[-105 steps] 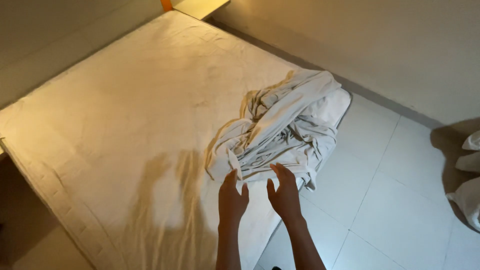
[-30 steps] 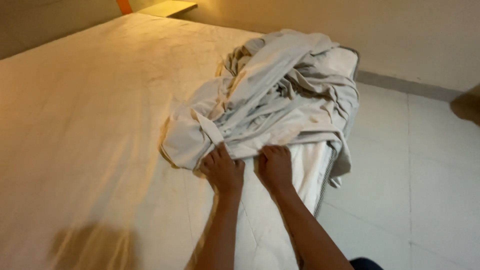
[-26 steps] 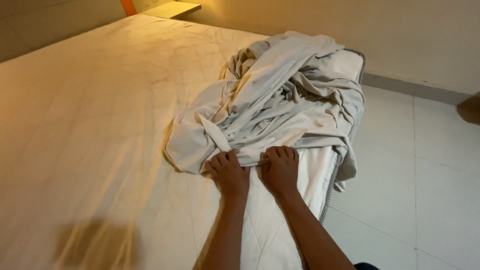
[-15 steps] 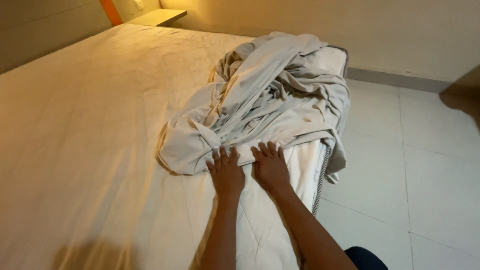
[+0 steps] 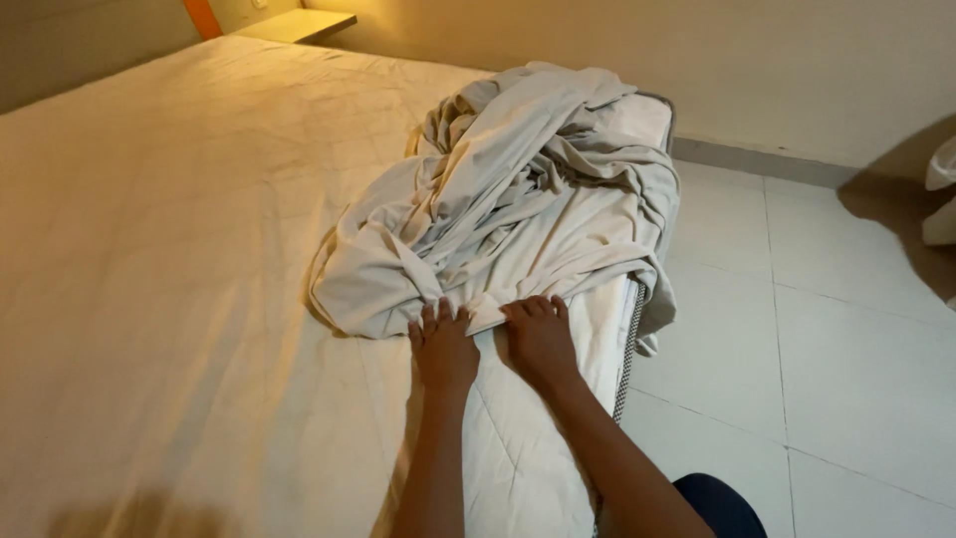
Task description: The person folds a white sheet on a bed by hand, repeatedly gathering, smoothing, and folding the fabric into a compact pile. The person adjusts the sheet's position and continues folding until it is neatly stacked on the mattress.
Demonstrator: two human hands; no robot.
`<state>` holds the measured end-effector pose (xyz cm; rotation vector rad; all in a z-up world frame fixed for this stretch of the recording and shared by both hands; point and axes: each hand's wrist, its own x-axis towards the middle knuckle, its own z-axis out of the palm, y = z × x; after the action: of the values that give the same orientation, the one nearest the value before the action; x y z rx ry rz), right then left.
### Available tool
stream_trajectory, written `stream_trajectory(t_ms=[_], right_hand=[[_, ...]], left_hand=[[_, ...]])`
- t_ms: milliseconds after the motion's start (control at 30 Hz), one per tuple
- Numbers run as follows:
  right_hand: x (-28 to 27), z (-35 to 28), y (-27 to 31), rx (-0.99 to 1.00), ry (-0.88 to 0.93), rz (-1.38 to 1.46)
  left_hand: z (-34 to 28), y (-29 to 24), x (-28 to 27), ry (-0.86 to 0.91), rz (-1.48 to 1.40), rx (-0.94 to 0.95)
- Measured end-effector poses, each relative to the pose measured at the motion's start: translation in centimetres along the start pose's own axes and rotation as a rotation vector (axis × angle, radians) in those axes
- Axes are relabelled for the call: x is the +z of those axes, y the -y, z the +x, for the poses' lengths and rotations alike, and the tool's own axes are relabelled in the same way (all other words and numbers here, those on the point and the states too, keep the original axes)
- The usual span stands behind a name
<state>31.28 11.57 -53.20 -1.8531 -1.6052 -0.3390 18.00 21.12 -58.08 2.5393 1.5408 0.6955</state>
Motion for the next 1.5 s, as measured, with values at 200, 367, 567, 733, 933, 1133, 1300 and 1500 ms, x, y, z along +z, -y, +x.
stream_trajectory(t_ms=[200,367,567,733,933,1133,1300,1500], right_hand=[[-1.5,-0.2,1.2,-0.137,-0.013,0.087],[-2.3,-0.1,1.1,-0.095,-0.089,0.103],[-1.4,0.7,-2.8,0.047,-0.185,0.042],[-1.6,1.0,-2.5,-0.136,-0.021,0.058],[0.3,0.3,-3.6,-0.031,0.070,-0.006],[-0.2,-0.4,-3.7,-0.070,0.105,-0.030],[-0.5,-1.8,-3.4,-0.063,0.127,-0.117],[-1.8,-2.9,-1.9,-0.028,0.110,-0.050]], left_hand=[[0.1,2.4,-0.7,0.202,-0.015,0.019],[-1.1,-1.8,-7.5,0.252,0.098,-0.003],[-0.8,-3.8,-6.6,-0.027,-0.107,0.231],[0.4,-1.1,-0.5,-0.034,-0.262,0.296],[0.3,-1.6,0.3,-0.079,-0.083,0.270],[-0.2,-2.1,-0.6,-0.037,-0.088,0.253],[-2.5,-2.4,-1.8,-0.024,-0.046,0.325],[-2.7,-2.2,-0.5,-0.016,-0.039,0.314]])
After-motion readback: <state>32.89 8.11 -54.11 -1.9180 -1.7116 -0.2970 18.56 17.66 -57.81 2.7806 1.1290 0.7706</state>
